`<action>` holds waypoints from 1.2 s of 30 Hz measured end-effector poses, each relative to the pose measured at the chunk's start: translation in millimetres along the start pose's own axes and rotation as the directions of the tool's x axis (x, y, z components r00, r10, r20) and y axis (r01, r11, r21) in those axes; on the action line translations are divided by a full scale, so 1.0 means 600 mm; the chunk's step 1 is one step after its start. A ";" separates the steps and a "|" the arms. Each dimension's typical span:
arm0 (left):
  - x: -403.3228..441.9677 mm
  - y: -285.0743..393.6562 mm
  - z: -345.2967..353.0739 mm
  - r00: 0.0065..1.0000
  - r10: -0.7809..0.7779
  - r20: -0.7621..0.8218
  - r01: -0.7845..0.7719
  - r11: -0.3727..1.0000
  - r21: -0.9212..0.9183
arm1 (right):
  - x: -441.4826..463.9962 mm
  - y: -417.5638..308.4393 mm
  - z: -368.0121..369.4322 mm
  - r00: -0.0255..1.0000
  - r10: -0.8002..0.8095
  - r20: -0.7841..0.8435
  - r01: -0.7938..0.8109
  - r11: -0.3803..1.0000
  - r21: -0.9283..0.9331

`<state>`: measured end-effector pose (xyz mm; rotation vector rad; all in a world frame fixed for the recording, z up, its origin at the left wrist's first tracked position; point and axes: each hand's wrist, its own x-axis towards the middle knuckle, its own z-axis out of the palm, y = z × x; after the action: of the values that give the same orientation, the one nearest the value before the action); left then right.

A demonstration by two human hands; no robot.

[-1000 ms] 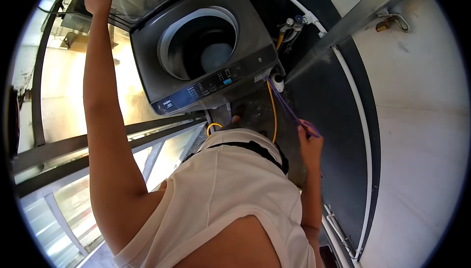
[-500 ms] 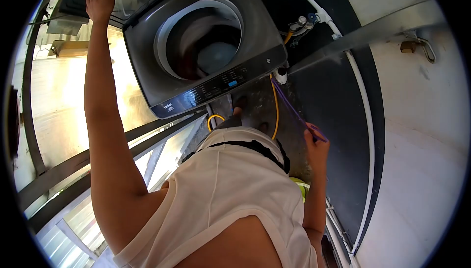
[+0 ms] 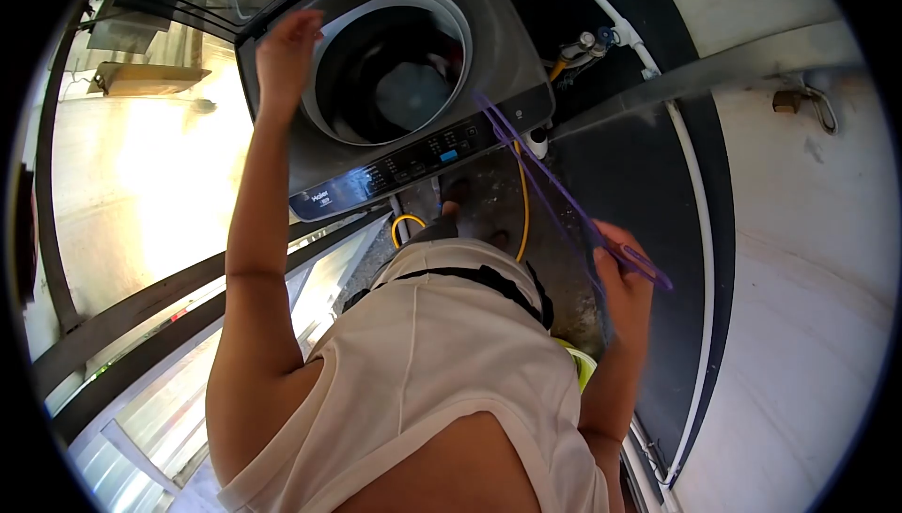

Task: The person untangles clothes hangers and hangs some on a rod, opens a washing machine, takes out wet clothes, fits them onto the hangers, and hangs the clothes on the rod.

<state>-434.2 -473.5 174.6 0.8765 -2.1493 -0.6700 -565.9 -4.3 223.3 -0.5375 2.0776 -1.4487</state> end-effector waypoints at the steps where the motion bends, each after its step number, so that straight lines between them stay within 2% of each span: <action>1: -0.013 -0.003 0.004 0.992 -0.089 0.089 0.084 0.995 0.057 | 0.007 0.007 0.009 1.000 -0.003 0.006 0.003 1.000 0.008; 3: -0.033 -0.013 0.009 0.928 -0.278 0.247 0.235 0.953 0.191 | 0.023 0.010 0.026 0.999 -0.031 0.028 0.032 0.999 -0.040; 5: -0.043 -0.046 0.017 0.893 -0.316 0.321 0.230 0.933 0.278 | 0.039 0.007 0.041 0.995 -0.081 0.061 0.089 0.985 -0.149; 7: -0.052 -0.099 0.033 0.857 -0.340 0.387 0.227 0.924 0.309 | 0.052 0.018 0.055 0.993 -0.102 0.052 0.109 0.981 -0.161; 10: -0.056 -0.176 0.061 0.764 -0.347 0.544 0.139 0.912 0.386 | 0.067 0.029 0.073 0.991 -0.125 0.044 0.131 0.979 -0.157; 14: -0.068 -0.311 0.134 0.703 -0.368 0.608 0.045 0.877 0.478 | 0.085 0.027 0.082 0.998 -0.069 0.017 0.070 0.988 -0.139; 16: -0.069 -0.360 0.170 0.655 -0.392 0.646 0.000 0.855 0.518 | 0.093 0.029 0.087 0.995 -0.090 -0.042 0.082 0.982 -0.168; 19: -0.082 -0.485 0.255 0.516 -0.466 0.719 -0.038 0.826 0.562 | 0.105 0.034 0.091 0.990 -0.112 -0.086 0.090 0.970 -0.226; 23: -0.105 -0.534 0.367 0.278 -0.464 0.841 -0.101 0.857 0.506 | 0.118 0.050 0.100 0.973 -0.190 -0.131 0.145 0.946 -0.288; 24: -0.114 -0.527 0.388 0.242 -0.463 0.853 -0.086 0.865 0.494 | 0.118 0.052 0.102 0.977 -0.162 -0.138 0.121 0.957 -0.265; 25: -0.128 -0.518 0.407 0.216 -0.468 0.857 -0.064 0.869 0.490 | 0.116 0.051 0.103 0.980 -0.134 -0.146 0.096 0.966 -0.242; 29: -0.163 -0.462 0.463 0.258 -0.557 0.789 0.227 0.829 0.511 | 0.111 0.059 0.107 0.984 -0.035 -0.174 0.001 0.982 -0.191; 32: -0.167 -0.439 0.535 0.266 -0.621 0.737 0.429 0.761 0.486 | 0.116 0.071 0.114 0.979 -0.075 -0.188 0.040 0.982 -0.182; 36: -0.149 -0.431 0.644 0.237 -0.687 0.687 0.649 0.638 0.414 | 0.111 0.075 0.124 0.978 -0.047 -0.204 -0.002 0.972 -0.233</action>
<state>-585.8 -497.4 -273.2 1.8655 -2.4606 -1.7862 -570.8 -82.6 147.0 -0.5188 2.4342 -1.3301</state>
